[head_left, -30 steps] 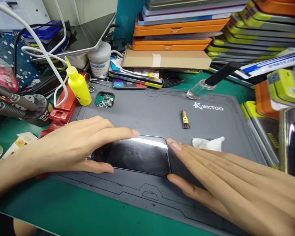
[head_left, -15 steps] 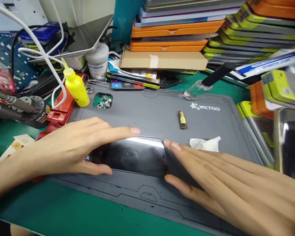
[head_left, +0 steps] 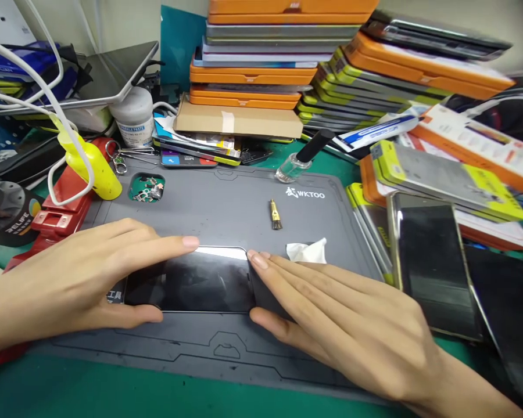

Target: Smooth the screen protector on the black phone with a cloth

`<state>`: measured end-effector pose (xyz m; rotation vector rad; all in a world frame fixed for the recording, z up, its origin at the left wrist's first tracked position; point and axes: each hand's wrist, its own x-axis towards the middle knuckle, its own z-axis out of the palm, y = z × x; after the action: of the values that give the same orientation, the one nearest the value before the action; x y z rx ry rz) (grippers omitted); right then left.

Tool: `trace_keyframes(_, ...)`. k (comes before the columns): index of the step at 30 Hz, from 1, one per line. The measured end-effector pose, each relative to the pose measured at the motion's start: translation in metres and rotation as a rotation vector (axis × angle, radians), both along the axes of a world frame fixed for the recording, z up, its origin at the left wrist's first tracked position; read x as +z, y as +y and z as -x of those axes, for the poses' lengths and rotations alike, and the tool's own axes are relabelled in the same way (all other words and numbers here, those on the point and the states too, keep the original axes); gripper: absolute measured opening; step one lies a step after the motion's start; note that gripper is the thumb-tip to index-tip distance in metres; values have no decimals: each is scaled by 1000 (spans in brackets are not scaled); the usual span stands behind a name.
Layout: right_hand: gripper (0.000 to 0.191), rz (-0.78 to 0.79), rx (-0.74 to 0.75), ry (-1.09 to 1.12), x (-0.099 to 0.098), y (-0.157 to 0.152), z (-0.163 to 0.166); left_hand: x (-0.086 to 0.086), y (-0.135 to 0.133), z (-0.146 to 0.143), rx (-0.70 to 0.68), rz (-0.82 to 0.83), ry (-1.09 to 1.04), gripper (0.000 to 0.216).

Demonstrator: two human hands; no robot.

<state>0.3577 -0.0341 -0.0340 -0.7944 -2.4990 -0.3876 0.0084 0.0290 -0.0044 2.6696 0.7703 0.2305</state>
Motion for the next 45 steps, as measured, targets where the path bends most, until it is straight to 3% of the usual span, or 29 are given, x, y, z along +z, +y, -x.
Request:
trace_keyframes(17, 37, 23, -18, 29, -3, -2, -1, 11, -2, -8, 23, -29, 0, 68)
trace_keyframes(33, 34, 34, -21, 35, -1, 1, -1, 3, 1, 1, 10, -3, 23, 75)
trace_keyframes(35, 39, 58, -33, 51, -2, 2, -1, 3, 1, 1, 18, 0, 24, 74)
trace_keyframes(40, 72, 221, -73, 171, -5, 6, -3, 1, 3, 2, 16, -4, 37, 71)
trace_keyframes(45, 70, 307, -84, 207, -9, 9, -4, -1, 3, 2, 2, -12, 21, 74)
